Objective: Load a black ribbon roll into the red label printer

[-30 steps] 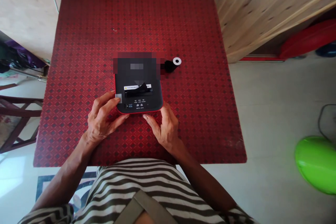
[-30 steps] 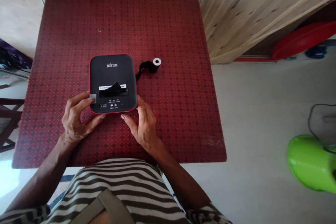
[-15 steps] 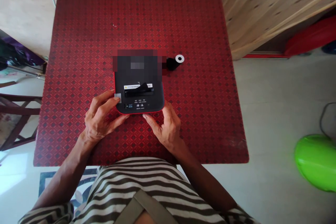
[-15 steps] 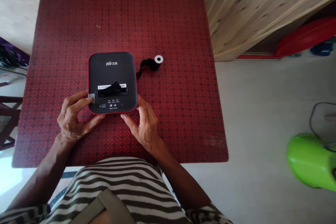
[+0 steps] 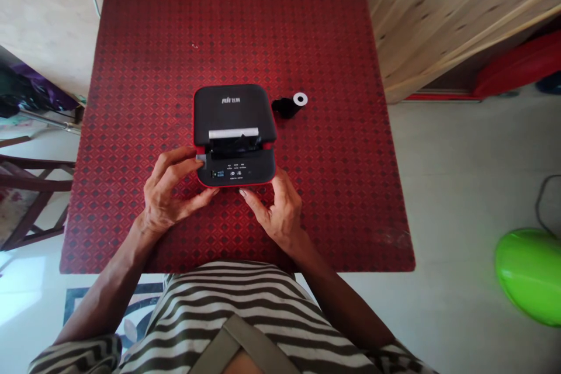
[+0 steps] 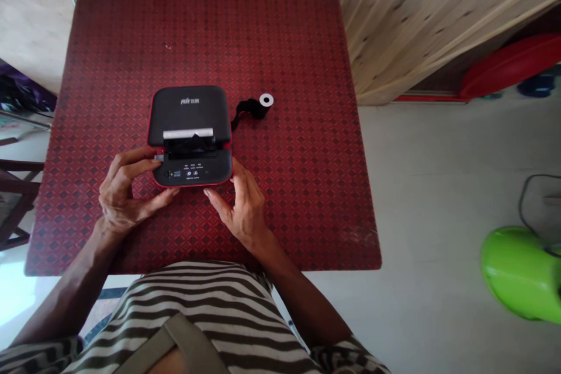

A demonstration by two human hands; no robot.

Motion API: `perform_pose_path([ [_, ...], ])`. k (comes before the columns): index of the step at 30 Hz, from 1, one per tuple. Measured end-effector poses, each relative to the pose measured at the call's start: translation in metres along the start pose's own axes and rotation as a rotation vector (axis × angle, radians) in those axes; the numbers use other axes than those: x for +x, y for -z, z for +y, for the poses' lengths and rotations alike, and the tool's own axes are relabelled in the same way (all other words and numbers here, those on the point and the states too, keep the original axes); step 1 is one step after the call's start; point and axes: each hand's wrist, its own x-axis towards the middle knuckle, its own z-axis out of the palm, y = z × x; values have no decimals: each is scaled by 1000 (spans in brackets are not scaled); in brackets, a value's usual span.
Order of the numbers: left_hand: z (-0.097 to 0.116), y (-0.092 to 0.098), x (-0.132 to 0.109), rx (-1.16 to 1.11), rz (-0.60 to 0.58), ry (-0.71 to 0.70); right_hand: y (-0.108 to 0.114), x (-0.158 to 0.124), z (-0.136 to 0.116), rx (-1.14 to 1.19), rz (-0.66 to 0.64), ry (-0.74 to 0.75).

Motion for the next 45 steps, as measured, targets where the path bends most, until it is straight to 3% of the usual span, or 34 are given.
perform_pose_path([
  [8, -4, -7, -7, 17, 38, -21, 9, 2, -1, 95, -30, -47],
  [13, -2, -9, -12, 60, 42, -31, 39, 46, -9, 73, 82, 39],
  [16, -3, -11, -15, 90, 41, -29, 40, 94, -13, -27, -108, 232],
  [21, -4, -15, -19, 120, 13, -20, 8, 157, -20, -267, -603, 391],
  [25, -4, -17, -20, 97, 11, 0, -13, 174, -27, -463, -743, 367],
  [29, -3, -17, -18, 75, 28, -30, -18, 181, -29, -477, -847, 342],
  [35, -4, -16, -17, 70, 21, -34, 1, 175, -36, -456, -731, 373],
  [39, -4, -16, -17, 56, 33, -42, 39, 158, -45, -289, -520, 346],
  [42, -3, -15, -16, 61, 37, -50, 79, 139, -39, -1, -384, 202],
  [45, -3, -15, -14, 66, 38, -55, 111, 110, -18, 322, -287, -55],
])
